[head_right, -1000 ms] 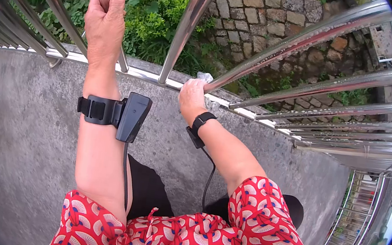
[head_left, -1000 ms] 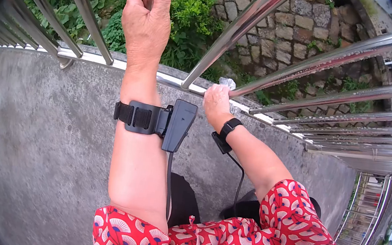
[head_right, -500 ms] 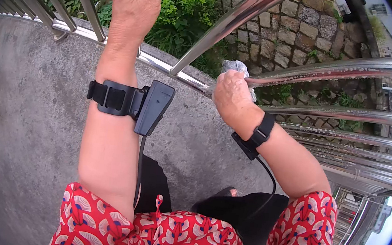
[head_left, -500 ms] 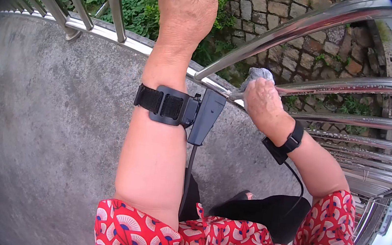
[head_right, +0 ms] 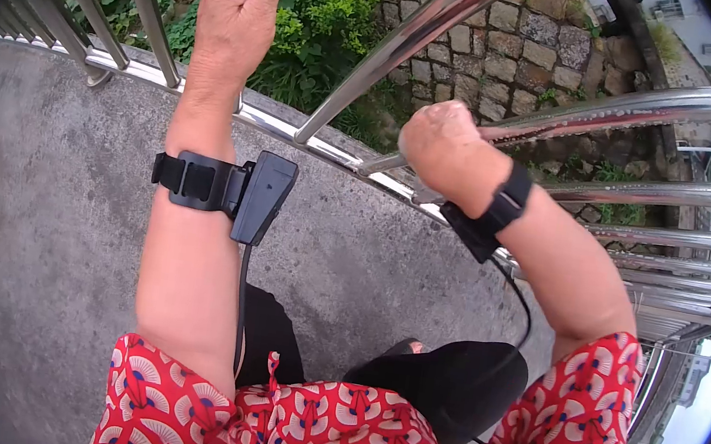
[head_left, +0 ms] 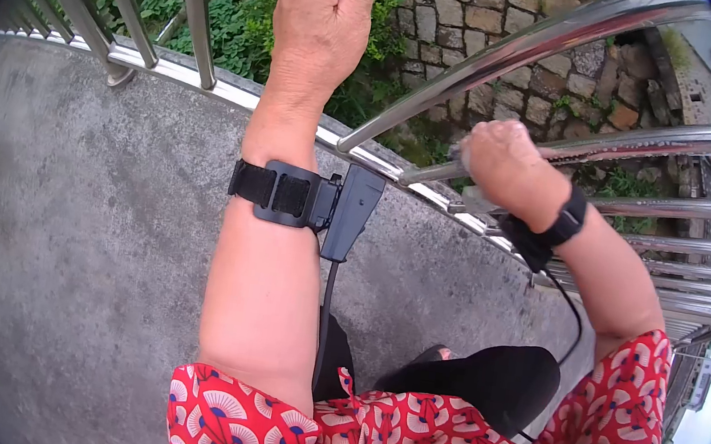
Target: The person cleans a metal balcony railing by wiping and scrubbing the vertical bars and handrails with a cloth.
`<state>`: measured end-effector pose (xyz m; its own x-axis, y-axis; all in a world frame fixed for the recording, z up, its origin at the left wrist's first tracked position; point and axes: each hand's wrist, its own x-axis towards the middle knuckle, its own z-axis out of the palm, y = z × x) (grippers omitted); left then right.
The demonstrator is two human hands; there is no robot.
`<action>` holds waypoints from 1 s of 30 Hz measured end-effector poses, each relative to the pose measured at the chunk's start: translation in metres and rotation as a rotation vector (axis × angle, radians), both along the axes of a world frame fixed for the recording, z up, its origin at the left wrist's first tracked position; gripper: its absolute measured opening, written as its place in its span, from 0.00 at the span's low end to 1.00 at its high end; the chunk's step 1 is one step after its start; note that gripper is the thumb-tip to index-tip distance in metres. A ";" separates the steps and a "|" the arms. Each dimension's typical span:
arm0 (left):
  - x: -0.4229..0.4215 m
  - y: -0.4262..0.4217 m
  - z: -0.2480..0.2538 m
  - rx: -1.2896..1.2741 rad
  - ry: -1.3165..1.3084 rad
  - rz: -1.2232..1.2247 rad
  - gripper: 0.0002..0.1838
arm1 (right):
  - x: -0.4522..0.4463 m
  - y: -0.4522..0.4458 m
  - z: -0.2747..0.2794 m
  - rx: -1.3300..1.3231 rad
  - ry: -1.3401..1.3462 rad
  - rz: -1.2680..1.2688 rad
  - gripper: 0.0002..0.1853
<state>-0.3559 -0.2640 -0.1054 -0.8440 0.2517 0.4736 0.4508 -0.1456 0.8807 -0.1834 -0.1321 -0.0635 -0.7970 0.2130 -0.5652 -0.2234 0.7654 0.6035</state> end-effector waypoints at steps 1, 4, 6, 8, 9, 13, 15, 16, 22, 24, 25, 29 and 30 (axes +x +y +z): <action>0.000 0.000 0.000 0.027 0.025 0.012 0.15 | 0.010 0.002 0.030 0.050 0.080 0.148 0.05; -0.004 0.007 -0.004 0.072 0.010 -0.023 0.20 | 0.022 -0.012 0.078 0.180 0.144 0.121 0.07; -0.006 0.008 -0.007 0.026 -0.027 0.005 0.20 | 0.024 -0.016 0.064 0.312 0.141 0.100 0.08; -0.006 0.010 -0.007 0.063 -0.022 -0.010 0.18 | 0.021 -0.013 0.022 0.311 0.161 0.033 0.09; -0.003 0.008 -0.005 0.053 -0.060 -0.037 0.17 | 0.021 -0.009 -0.013 0.225 0.139 0.005 0.09; -0.006 0.004 -0.009 0.007 -0.100 -0.110 0.17 | 0.027 -0.008 -0.165 0.204 0.194 0.059 0.13; -0.009 0.005 -0.012 -0.001 -0.098 -0.107 0.17 | 0.027 -0.009 -0.210 0.198 0.226 -0.001 0.13; -0.012 0.005 -0.016 -0.034 -0.089 -0.095 0.17 | 0.022 -0.011 -0.214 0.199 0.259 -0.035 0.13; -0.018 0.006 -0.027 -0.022 -0.119 -0.154 0.20 | 0.015 -0.002 -0.106 0.090 0.178 -0.070 0.10; -0.025 0.018 -0.040 0.042 -0.027 -0.062 0.17 | 0.015 0.006 -0.063 0.094 0.178 -0.032 0.10; -0.024 0.020 -0.039 0.058 -0.025 -0.073 0.17 | 0.022 0.002 -0.031 0.145 0.200 0.032 0.11; -0.035 0.011 -0.044 -0.054 -0.149 -0.130 0.26 | 0.036 -0.009 0.105 0.278 0.253 0.130 0.14; -0.032 0.014 -0.043 -0.038 -0.156 -0.121 0.26 | 0.045 -0.011 0.137 0.333 0.310 0.172 0.11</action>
